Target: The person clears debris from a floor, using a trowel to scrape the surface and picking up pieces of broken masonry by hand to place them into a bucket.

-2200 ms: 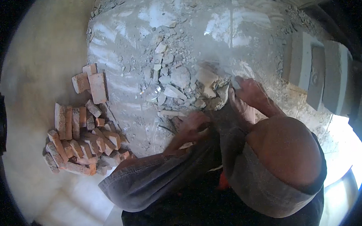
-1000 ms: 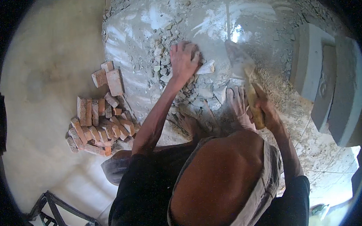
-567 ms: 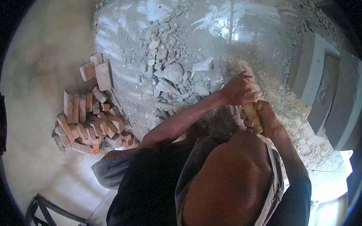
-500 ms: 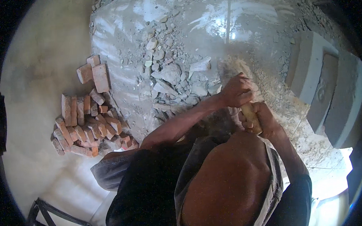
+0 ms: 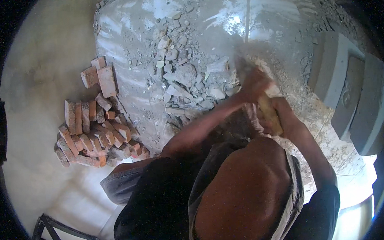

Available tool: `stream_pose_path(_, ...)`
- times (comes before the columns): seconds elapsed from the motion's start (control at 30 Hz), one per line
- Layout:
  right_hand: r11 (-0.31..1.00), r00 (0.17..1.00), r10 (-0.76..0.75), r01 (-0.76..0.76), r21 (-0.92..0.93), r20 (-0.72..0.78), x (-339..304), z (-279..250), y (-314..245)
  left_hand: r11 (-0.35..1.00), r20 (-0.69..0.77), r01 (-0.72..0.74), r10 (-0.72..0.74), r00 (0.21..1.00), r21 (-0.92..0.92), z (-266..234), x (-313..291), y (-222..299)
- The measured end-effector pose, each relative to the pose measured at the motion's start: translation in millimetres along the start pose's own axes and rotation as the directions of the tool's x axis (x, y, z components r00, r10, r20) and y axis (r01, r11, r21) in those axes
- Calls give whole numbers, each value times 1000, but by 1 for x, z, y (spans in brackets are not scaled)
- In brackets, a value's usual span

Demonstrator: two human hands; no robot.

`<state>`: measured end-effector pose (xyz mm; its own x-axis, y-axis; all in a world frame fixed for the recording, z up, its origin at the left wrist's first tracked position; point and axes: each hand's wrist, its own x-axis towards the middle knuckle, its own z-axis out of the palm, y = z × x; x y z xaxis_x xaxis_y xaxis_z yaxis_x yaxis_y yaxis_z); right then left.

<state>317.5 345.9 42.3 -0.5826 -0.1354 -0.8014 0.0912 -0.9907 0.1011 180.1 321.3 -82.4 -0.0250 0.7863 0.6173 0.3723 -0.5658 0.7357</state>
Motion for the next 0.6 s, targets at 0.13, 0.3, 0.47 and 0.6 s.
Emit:
stream_pose_path(0.13,994,986,-69,55,97,152,29,5,8,796,477,560,-409,778,-230,-19,-11,-23)
stream_pose_path(0.3,997,997,16,-22,74,79,1,-24,14,954,217,298,-295,931,20,17,-33,-5)
stream_pose_path(0.47,979,967,-189,199,-45,168,74,16,-41,990,315,71,-107,943,123,-61,25,-75)
stream_pose_path(0.6,992,977,-118,108,67,176,66,26,-59,731,323,681,-654,684,39,-68,36,-70)
